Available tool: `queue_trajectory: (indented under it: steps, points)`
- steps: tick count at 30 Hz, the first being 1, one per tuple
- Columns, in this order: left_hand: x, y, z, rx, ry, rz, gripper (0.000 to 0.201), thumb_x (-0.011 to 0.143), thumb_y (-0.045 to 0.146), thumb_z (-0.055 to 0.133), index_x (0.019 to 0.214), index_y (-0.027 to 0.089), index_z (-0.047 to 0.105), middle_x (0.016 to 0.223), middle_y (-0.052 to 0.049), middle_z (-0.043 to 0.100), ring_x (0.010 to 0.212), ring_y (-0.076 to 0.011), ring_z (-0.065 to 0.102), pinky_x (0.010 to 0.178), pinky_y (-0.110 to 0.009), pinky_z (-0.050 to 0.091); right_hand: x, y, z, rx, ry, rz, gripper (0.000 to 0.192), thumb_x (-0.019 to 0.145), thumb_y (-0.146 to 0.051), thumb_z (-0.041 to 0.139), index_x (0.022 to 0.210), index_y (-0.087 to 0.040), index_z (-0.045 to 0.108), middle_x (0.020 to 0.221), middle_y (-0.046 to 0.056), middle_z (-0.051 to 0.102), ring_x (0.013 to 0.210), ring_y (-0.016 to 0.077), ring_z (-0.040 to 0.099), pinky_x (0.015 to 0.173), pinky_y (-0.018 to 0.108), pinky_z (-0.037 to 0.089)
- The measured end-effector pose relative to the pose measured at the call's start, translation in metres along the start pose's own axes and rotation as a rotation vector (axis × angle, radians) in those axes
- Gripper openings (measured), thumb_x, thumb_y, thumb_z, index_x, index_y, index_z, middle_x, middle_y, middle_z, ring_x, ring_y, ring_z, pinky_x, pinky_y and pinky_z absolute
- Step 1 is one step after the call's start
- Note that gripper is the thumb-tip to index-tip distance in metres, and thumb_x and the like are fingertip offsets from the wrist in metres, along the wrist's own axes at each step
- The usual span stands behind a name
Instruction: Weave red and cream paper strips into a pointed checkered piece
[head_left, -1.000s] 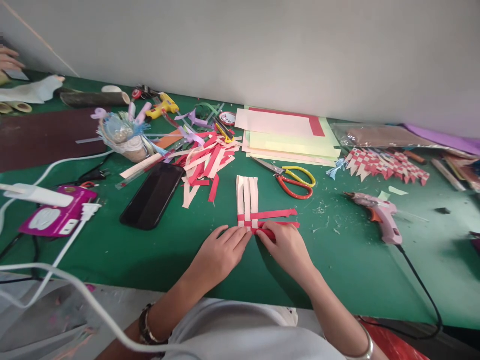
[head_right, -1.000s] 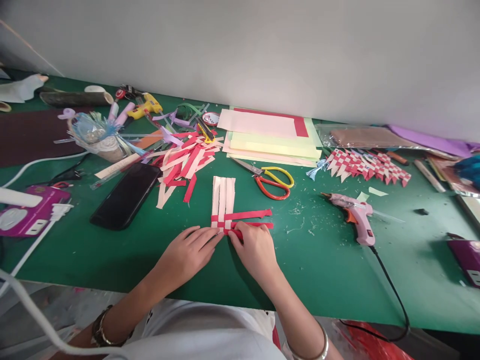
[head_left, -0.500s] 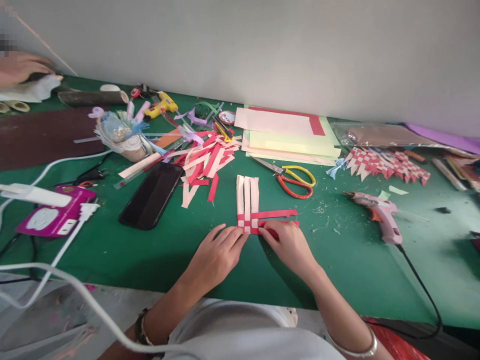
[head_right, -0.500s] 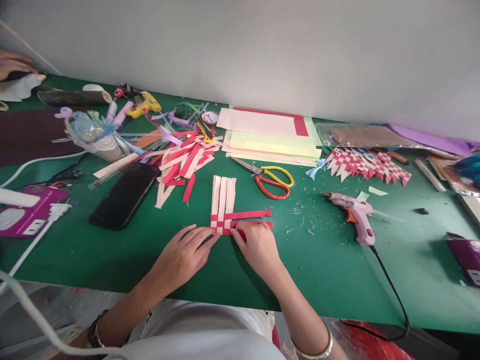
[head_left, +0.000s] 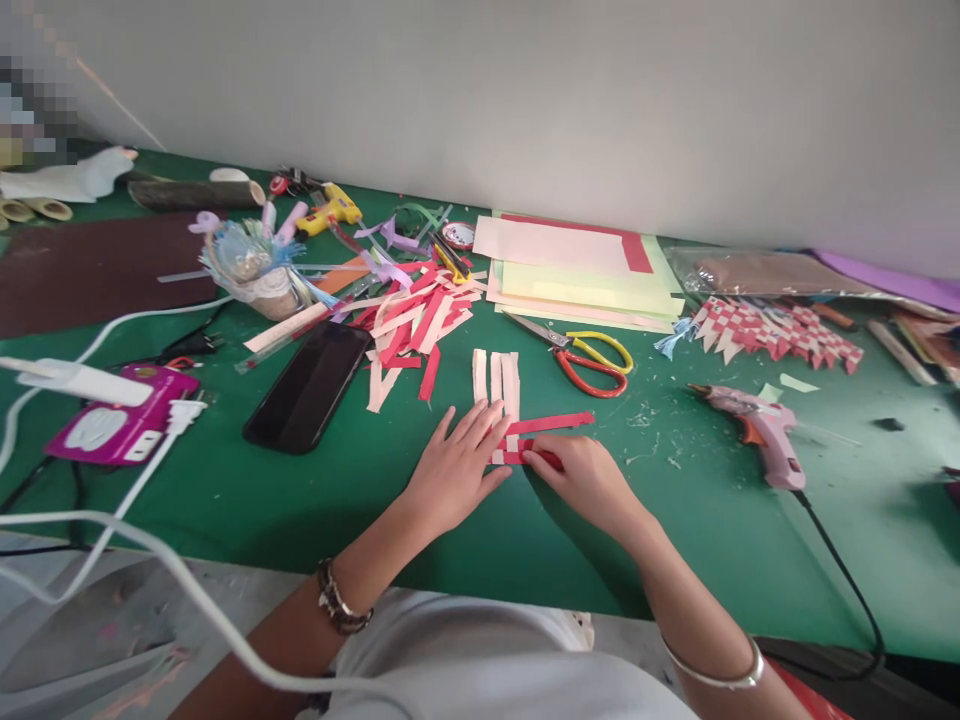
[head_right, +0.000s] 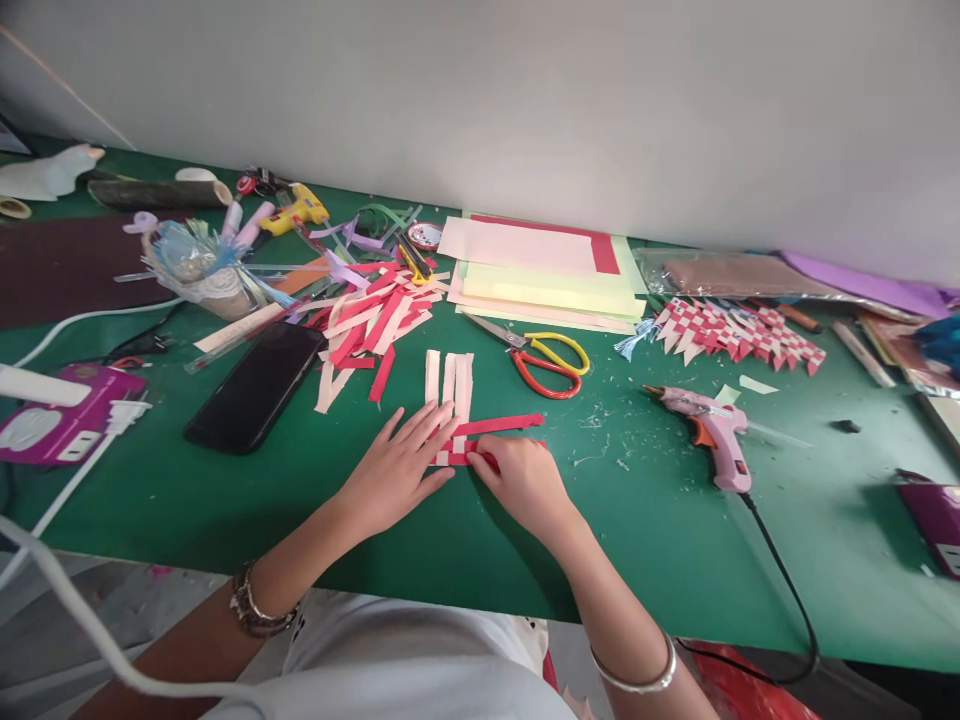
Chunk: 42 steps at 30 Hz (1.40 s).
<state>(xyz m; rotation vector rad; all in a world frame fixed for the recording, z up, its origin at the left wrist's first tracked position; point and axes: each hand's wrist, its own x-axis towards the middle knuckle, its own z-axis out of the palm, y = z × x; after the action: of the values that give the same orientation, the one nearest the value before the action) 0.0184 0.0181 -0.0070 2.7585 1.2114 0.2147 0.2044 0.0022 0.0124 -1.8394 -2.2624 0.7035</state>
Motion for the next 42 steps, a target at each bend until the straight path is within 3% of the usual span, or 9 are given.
queue_trajectory:
  steps: [11, 14, 16, 18, 21, 25, 30, 42]
  points:
    - [-0.001, 0.000, 0.004, 0.065, -0.052, -0.012, 0.046, 0.096, 0.035, 0.024, 0.139, 0.018, 0.027, 0.147, -0.007, 0.025, 0.134, -0.0212, 0.024, 0.105, -0.049, 0.026, -0.001, 0.004, -0.004, 0.006, -0.015, -0.014, 0.028, 0.087, -0.026, 0.042, 0.061, -0.020, 0.051, 0.054, -0.003, 0.052, 0.045, 0.0093, 0.040, 0.046, 0.022, 0.023]
    - [-0.002, -0.001, 0.002, 0.068, -0.060, 0.010, 0.046, 0.096, 0.034, 0.022, 0.139, 0.017, 0.028, 0.146, -0.007, 0.025, 0.134, -0.0213, 0.023, 0.105, -0.049, 0.025, -0.006, 0.007, -0.006, -0.054, 0.149, -0.054, 0.023, 0.087, -0.029, 0.043, 0.070, -0.020, 0.054, 0.064, 0.000, 0.058, 0.054, 0.0123, 0.048, 0.052, 0.024, 0.031]
    - [-0.002, -0.002, 0.002, 0.067, -0.062, 0.022, 0.046, 0.096, 0.033, 0.022, 0.138, 0.017, 0.029, 0.146, -0.007, 0.026, 0.134, -0.0211, 0.023, 0.105, -0.049, 0.024, -0.009, 0.009, -0.009, -0.122, 0.310, -0.126, 0.018, 0.086, -0.031, 0.045, 0.086, -0.019, 0.057, 0.081, 0.005, 0.062, 0.073, 0.0170, 0.055, 0.067, 0.029, 0.038]
    - [-0.003, -0.003, 0.002, 0.065, -0.056, 0.022, 0.046, 0.096, 0.032, 0.022, 0.139, 0.016, 0.028, 0.146, -0.008, 0.027, 0.134, -0.0206, 0.023, 0.106, -0.049, 0.021, -0.010, 0.010, -0.011, -0.175, 0.357, -0.230, 0.025, 0.084, -0.033, 0.048, 0.104, -0.019, 0.054, 0.101, 0.009, 0.060, 0.093, 0.0215, 0.055, 0.084, 0.038, 0.036]
    - [-0.003, -0.004, 0.003, 0.061, -0.044, 0.025, 0.047, 0.096, 0.034, 0.021, 0.140, 0.015, 0.025, 0.145, -0.008, 0.029, 0.134, -0.0196, 0.023, 0.108, -0.048, 0.016, -0.006, 0.010, -0.010, -0.172, 0.226, -0.336, 0.040, 0.081, -0.033, 0.051, 0.119, -0.021, 0.045, 0.115, 0.010, 0.055, 0.107, 0.0234, 0.049, 0.096, 0.045, 0.027]
    - [-0.003, -0.004, 0.002, 0.063, -0.019, 0.034, 0.048, 0.096, 0.034, 0.023, 0.140, 0.014, 0.024, 0.145, -0.010, 0.027, 0.134, -0.0204, 0.022, 0.108, -0.048, 0.017, 0.004, 0.010, -0.004, -0.088, 0.122, -0.337, 0.044, 0.077, -0.028, 0.052, 0.120, -0.021, 0.041, 0.117, 0.009, 0.054, 0.109, 0.0228, 0.047, 0.098, 0.046, 0.023]
    - [-0.004, -0.006, -0.002, 0.068, -0.010, -0.014, 0.051, 0.094, 0.039, 0.030, 0.138, 0.011, 0.029, 0.144, -0.013, 0.029, 0.133, -0.0238, 0.025, 0.105, -0.050, 0.023, 0.011, 0.008, -0.005, -0.047, 0.088, -0.343, 0.045, 0.078, -0.024, 0.050, 0.122, -0.022, 0.039, 0.112, 0.008, 0.056, 0.103, 0.0228, 0.049, 0.098, 0.047, 0.021]
    - [-0.007, -0.006, 0.003, 0.093, -0.028, -0.033, 0.052, 0.095, 0.039, 0.026, 0.138, 0.010, 0.029, 0.144, -0.011, 0.029, 0.133, -0.0219, 0.024, 0.108, -0.047, 0.018, 0.018, 0.005, 0.000, 0.011, 0.076, -0.390, 0.042, 0.079, -0.025, 0.052, 0.120, -0.021, 0.043, 0.112, 0.008, 0.056, 0.100, 0.0223, 0.048, 0.090, 0.040, 0.032]
